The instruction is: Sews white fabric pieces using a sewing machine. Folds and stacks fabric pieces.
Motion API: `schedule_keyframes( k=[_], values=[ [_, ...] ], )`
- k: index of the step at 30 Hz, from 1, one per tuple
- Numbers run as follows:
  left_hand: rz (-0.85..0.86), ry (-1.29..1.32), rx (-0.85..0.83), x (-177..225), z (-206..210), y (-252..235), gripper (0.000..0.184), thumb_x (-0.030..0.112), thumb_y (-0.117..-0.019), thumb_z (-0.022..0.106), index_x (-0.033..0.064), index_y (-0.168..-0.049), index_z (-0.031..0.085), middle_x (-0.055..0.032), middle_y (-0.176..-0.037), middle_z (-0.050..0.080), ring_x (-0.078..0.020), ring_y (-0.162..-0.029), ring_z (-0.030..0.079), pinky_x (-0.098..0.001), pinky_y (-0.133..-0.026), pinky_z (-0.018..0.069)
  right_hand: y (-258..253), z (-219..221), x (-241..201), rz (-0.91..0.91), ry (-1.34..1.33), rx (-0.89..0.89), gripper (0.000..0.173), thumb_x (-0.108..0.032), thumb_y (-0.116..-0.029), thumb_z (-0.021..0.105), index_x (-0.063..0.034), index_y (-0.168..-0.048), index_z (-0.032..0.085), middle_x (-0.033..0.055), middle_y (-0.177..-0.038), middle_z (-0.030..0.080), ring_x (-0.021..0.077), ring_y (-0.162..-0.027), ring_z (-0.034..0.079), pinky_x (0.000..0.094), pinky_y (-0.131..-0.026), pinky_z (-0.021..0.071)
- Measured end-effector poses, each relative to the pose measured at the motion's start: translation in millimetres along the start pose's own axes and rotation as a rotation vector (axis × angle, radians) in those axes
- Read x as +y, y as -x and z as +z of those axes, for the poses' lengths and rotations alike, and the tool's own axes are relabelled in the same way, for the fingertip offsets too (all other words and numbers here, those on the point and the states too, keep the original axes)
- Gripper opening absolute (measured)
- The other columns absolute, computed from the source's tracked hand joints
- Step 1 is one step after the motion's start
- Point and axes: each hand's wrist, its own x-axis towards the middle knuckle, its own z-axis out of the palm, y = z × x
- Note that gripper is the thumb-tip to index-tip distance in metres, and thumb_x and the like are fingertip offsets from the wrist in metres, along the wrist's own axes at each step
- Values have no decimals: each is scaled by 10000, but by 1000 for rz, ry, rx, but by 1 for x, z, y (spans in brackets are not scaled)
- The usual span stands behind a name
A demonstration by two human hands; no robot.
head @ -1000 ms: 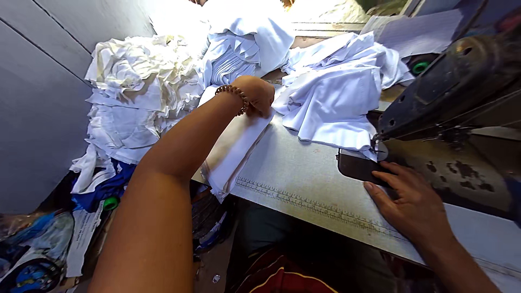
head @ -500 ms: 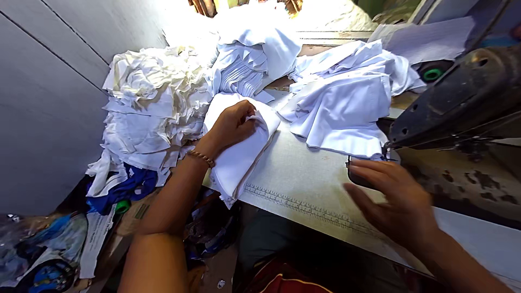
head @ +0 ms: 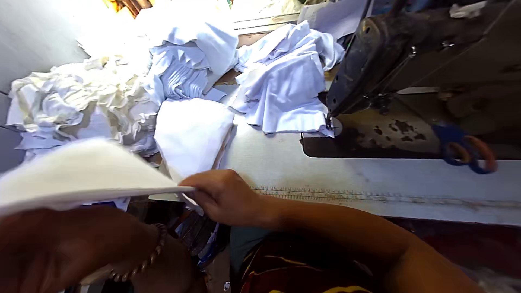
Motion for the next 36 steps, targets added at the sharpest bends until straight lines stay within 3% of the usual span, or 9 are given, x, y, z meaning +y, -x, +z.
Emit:
schedule_keyframes(
  k=[2,7,10,14,18,20,26,31,36],
  values=[
    [-30,89,-34,24,12,8,307,192,-1064,391,62,-856,575,44,-717,600,-19,-687,616,-190,-629,517,37,-27,-14,-73,23,33,179,-16,-963,585,41,-1017,747,132,-899,760,179,-834,738,333,-757,595],
    [268,-188,-657,27,97,54,148,216,-1035,610,77,-1036,661,-28,-1008,672,-107,-1008,621,-307,-931,480,153,-96,-32,260,112,80,204,-191,-1021,598,-37,-941,704,4,-769,702,-19,-686,641,149,-628,540],
    [110,-181,-1237,29,158,114,530,237,-966,693,-6,-1421,568,-243,-1471,533,-434,-1407,446,-584,-1162,338,193,-135,-35,560,382,113,329,-379,-987,620,-91,-883,742,-28,-696,686,8,-590,618,228,-545,535],
    [159,-138,-1698,6,170,191,539,369,-1072,478,50,-1506,512,-137,-1592,459,-325,-1515,365,-610,-1222,239,177,-194,-35,668,710,326,342,-344,-1005,587,-46,-978,751,61,-763,703,117,-628,637,334,-591,543],
    [231,-131,-1710,2,171,201,514,318,-1081,390,45,-1495,525,-133,-1585,469,-316,-1509,378,-553,-1218,275,137,-223,12,695,784,218,259,-197,-1020,631,9,-1141,732,194,-1020,708,330,-908,684,556,-818,548],
    [227,-135,-1711,3,173,200,511,313,-1080,392,56,-1503,520,-122,-1589,467,-312,-1513,371,-547,-1220,272,121,-228,35,697,802,136,216,-172,-1011,647,1,-1102,741,210,-1078,689,381,-1018,663,606,-883,516],
    [105,-89,-1772,6,183,193,464,238,-1071,449,54,-1486,540,-119,-1573,488,-312,-1504,384,-548,-1213,278,102,-236,47,815,835,11,193,-158,-1023,616,0,-948,698,197,-987,666,385,-953,647,603,-784,493],
    [165,-58,-1748,-15,194,186,465,293,-1065,494,55,-1456,576,-111,-1534,537,-293,-1461,456,-524,-1203,317,93,-230,50,871,1008,-69,257,-125,-1058,490,75,-1084,648,277,-1175,635,459,-1201,582,607,-938,480],
    [154,-55,-1709,-19,196,189,468,305,-1065,483,55,-1446,585,-109,-1521,550,-281,-1446,475,-521,-1207,313,88,-232,56,901,1023,-38,265,-138,-1051,491,74,-1084,645,287,-1137,634,473,-1134,610,623,-890,494]
  ],
)
